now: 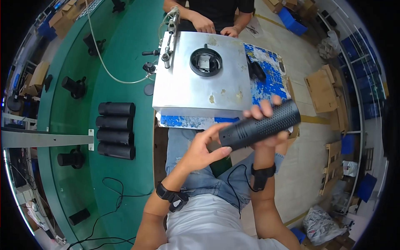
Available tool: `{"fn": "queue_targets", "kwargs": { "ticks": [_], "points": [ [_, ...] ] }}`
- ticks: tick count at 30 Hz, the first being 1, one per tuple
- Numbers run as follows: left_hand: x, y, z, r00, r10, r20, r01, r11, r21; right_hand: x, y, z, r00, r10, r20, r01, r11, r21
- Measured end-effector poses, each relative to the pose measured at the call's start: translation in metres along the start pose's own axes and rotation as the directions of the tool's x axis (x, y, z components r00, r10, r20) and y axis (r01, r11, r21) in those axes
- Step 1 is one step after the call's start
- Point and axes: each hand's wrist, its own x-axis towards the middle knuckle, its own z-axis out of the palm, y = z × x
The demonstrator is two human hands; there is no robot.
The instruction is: The person picks up a speaker body, inserts it into a press machine, and removes it. They then fit a base onto the speaker body by hand and place the assembled unit onto the conveyor belt.
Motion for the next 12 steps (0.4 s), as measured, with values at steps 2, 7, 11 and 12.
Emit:
{"fn": "queue_targets", "kwargs": {
  "ticks": [2, 7, 11, 12],
  "points": [
    [0.004, -0.005, -0.012, 0.986, -0.134, 0.103, 0.153, 0.968, -0.200, 0.017, -0.012, -0.004, 0.974, -0.043, 0.224, 0.030, 0.998, 0.063],
    [0.013, -0.023, -0.032, 0.989, -0.140, 0.049, 0.148, 0.945, -0.293, 0.087, -0.002, 0.020, 0.980, -0.134, 0.148, 0.196, 0.785, -0.588],
    [-0.003, -0.056, -0.038, 0.977, -0.213, 0.029, 0.215, 0.952, -0.219, 0.169, 0.017, -0.001, 0.964, -0.225, 0.144, 0.253, 0.594, -0.764],
    [-0.010, -0.061, -0.041, 0.969, -0.244, 0.025, 0.244, 0.953, -0.178, 0.182, 0.032, -0.007, 0.975, -0.184, 0.126, 0.210, 0.578, -0.788]
  ]
}}
